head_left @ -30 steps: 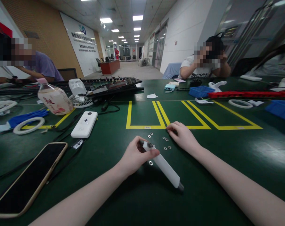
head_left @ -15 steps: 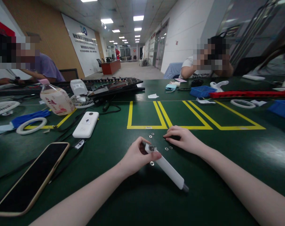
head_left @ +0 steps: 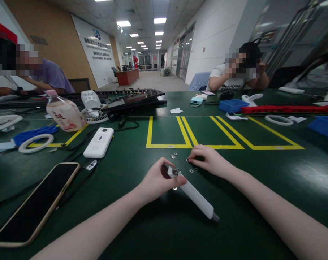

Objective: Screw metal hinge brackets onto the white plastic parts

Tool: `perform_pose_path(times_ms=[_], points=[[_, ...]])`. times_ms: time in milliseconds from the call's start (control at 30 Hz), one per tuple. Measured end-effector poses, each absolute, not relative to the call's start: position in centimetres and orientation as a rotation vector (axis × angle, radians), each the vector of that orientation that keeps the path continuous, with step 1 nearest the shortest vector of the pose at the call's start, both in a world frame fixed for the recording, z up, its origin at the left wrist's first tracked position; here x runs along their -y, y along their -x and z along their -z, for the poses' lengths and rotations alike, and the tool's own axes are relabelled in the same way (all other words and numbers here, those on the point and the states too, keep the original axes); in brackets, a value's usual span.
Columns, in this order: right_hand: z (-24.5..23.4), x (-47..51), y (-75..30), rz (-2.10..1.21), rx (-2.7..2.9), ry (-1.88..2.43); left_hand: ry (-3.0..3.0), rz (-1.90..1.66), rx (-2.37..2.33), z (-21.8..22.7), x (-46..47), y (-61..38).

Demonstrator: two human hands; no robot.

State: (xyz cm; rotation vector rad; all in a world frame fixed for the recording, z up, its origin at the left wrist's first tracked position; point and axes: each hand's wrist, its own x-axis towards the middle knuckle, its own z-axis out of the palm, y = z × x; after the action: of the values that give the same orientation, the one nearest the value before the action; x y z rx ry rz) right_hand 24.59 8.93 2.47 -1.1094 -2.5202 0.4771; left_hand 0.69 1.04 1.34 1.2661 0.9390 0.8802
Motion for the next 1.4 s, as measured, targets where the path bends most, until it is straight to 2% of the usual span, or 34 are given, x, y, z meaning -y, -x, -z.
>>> perform_pose_path(times_ms=[433,800,900,1133,1267,1400], points=[[-0.5,-8.4,-21.7,-0.059,2.478,1.024,-1.261,-0.907,-0.900,-1.0,-1.3,-1.1],[-0.2,-8.9,-20.9,-0.030,2.518,1.099,-1.342,-0.842,-0.955,-1.1,-1.3,-0.8],[-0.9,-8.4,-20.7,-0.168,2.417,1.116,-1.347,-0.843,-0.956,-1.2,-1.3,-0.7],[-7.1,-5.1,-20.0,-1.111,2.159,0.940,-1.269,-0.877,-0.841,-1.1,-1.3,-0.7],[-9.3,-3.4,-19.2,-1.222,2.250,0.919,-1.299,-0.909,-0.866,-0.7,-1.4,-0.8],[-9.6,-2.7,-18.6,-1.173,2.319,0.982,-1.309,-0.913,-0.874,-0.6,-1.4,-0.8]])
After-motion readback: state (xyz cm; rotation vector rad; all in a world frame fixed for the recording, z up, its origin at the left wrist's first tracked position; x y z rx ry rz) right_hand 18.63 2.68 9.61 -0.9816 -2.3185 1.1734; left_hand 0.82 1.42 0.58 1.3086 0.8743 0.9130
